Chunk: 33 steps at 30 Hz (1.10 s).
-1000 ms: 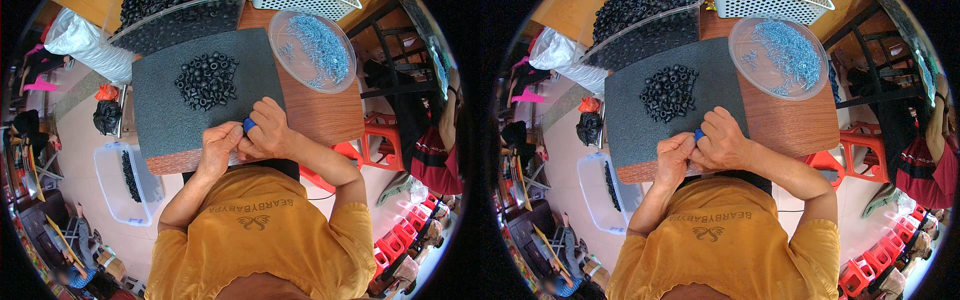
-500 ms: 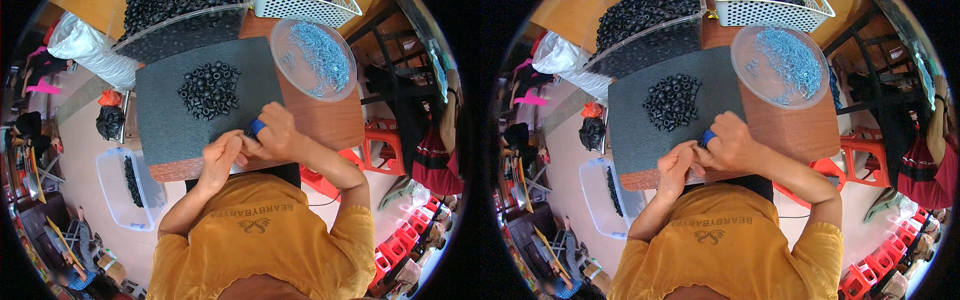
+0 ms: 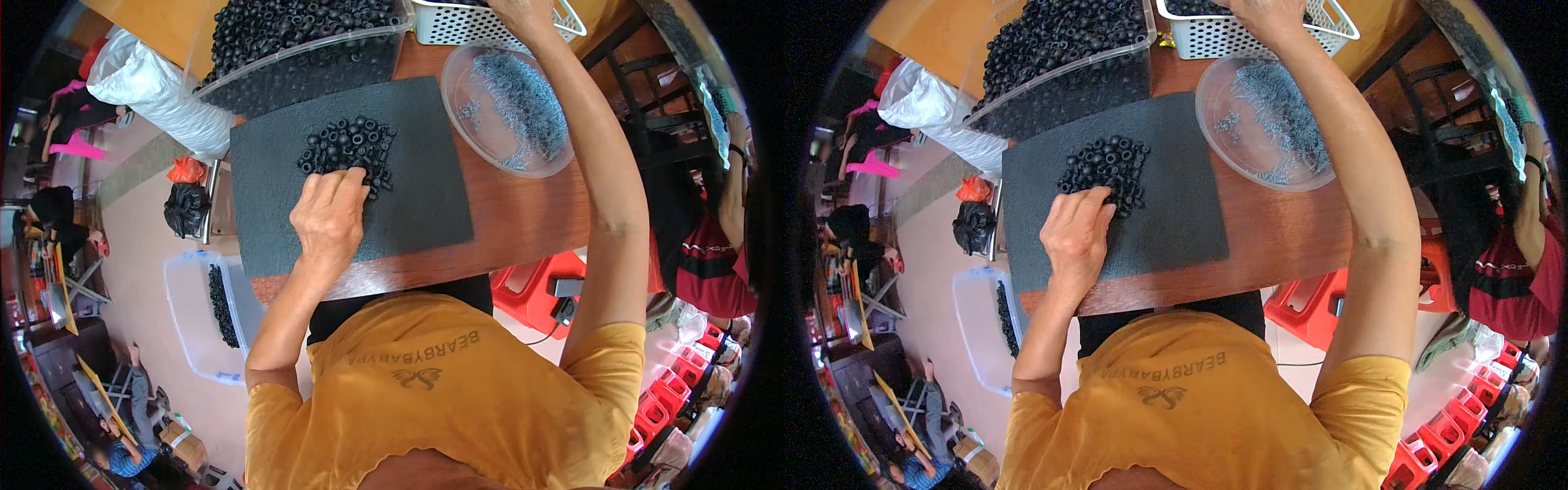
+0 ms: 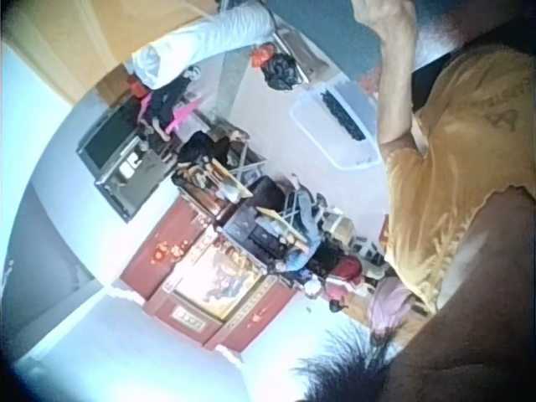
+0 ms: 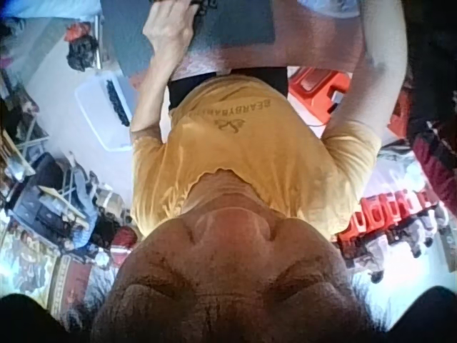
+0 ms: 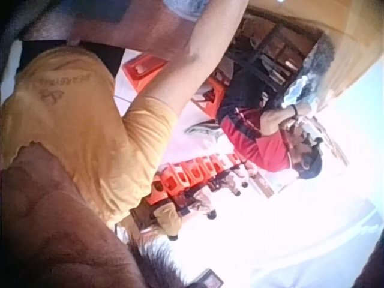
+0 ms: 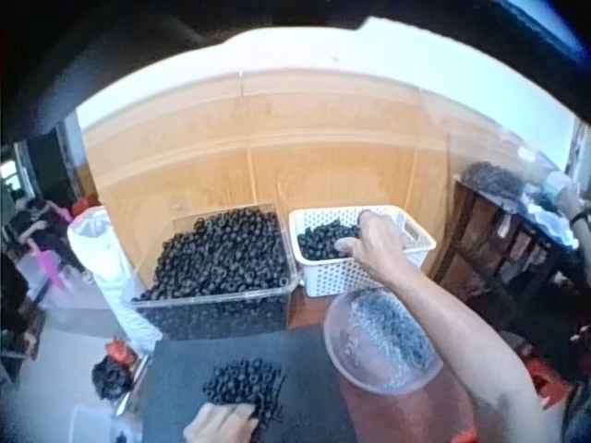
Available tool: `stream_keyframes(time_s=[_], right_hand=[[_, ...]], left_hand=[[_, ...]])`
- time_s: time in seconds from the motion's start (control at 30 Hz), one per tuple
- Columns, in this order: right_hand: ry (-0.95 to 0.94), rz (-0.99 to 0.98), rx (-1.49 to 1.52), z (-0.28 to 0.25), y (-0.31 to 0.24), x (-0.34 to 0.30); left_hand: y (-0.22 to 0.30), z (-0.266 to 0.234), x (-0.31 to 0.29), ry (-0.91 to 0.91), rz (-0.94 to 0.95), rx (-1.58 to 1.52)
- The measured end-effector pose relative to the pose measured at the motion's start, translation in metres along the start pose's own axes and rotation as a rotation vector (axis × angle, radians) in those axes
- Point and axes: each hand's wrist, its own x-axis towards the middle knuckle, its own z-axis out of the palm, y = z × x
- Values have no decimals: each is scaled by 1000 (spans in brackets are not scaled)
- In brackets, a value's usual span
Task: The person assembles small blue beads onto black plastic ring components by hand, using finger cots to handle the small parts.
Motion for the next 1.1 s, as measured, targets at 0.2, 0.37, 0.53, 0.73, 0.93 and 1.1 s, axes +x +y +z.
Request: stream_keyframes(time_s=[0.2,0.37,0.53,0.73,0.93,1.1], right_hand=[[-1,-50,135,-2,-5,-40],[-326,-140,255,-13,-6,-99],[-418,-140,193,-5,4,-125],[-402,-241,155,29,15,-128],[-458,-106,173,1,10,-125],[-505,-37,249,-13,4,-138]], left_hand=[[-2,18,15,-161,136,70],[-7,13,16,-175,97,-49],[-3,-1,19,-105,-131,-273],[-1,-7,12,-92,-264,-314],[-10,-16,-4,-56,-410,-350],[-8,-14,-10,-71,-461,-398]])
